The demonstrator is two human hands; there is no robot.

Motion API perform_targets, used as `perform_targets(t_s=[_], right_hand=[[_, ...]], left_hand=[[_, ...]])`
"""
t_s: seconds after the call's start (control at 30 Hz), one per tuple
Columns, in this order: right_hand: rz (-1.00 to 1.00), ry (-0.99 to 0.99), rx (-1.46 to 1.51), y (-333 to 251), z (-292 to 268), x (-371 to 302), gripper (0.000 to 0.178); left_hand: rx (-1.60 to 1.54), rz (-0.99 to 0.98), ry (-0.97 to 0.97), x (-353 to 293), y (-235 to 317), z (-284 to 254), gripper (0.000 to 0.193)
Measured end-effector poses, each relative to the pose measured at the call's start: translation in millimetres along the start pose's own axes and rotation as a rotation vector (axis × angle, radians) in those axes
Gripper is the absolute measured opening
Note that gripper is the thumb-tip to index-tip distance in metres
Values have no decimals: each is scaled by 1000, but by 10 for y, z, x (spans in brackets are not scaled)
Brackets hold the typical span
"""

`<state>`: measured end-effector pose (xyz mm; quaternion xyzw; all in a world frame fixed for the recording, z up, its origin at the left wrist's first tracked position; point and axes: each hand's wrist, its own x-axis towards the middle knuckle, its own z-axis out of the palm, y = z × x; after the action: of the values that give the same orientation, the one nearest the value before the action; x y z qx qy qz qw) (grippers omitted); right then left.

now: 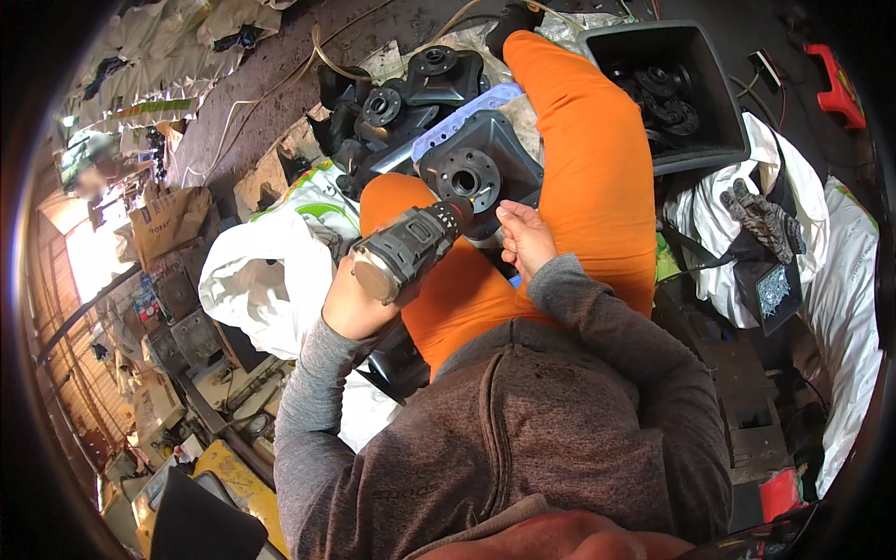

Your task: The person sits on the floor and uses a cordless drill to fasten screws into a metal housing component resting on their lap. They repeatedly pick up screws, align them, and drive them in, then place the assembled part into a nearby bin.

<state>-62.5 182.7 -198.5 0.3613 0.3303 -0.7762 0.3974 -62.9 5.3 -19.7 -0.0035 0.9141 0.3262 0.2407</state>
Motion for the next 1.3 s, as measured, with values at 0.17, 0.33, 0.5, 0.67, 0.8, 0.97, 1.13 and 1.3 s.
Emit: perform_targets(t_s=[0.17, 0.33, 0.5, 0.67, 0.8, 0.97, 1.13, 1.3], right_hand=[[-16, 0, -79, -5, 41, 144, 36], [-43, 6, -122, 43, 24, 273, 28], [-102, -28, -140, 7, 75, 295, 19], [-149, -29, -203, 105, 24, 380, 18], [-158, -6, -290, 121, -2, 392, 17], [-181, -33, -247, 155, -18, 425, 17], [-298, -117, -71, 256, -28, 559, 19], [-154, 60, -251, 80, -48, 447, 52]], left_hand=[[128, -13, -110, 140, -55, -53, 43], [159, -158, -224, 345, 118, -100, 46], [183, -116, -263, 502, 174, -113, 52], [249, -84, -333, 629, 206, -105, 55], [288, 32, -310, 666, 164, -36, 55], [247, -53, -254, 581, 34, 22, 52], [106, -78, -143, 395, 18, 47, 40], [-128, -115, -58, 17, 263, -119, 36]])
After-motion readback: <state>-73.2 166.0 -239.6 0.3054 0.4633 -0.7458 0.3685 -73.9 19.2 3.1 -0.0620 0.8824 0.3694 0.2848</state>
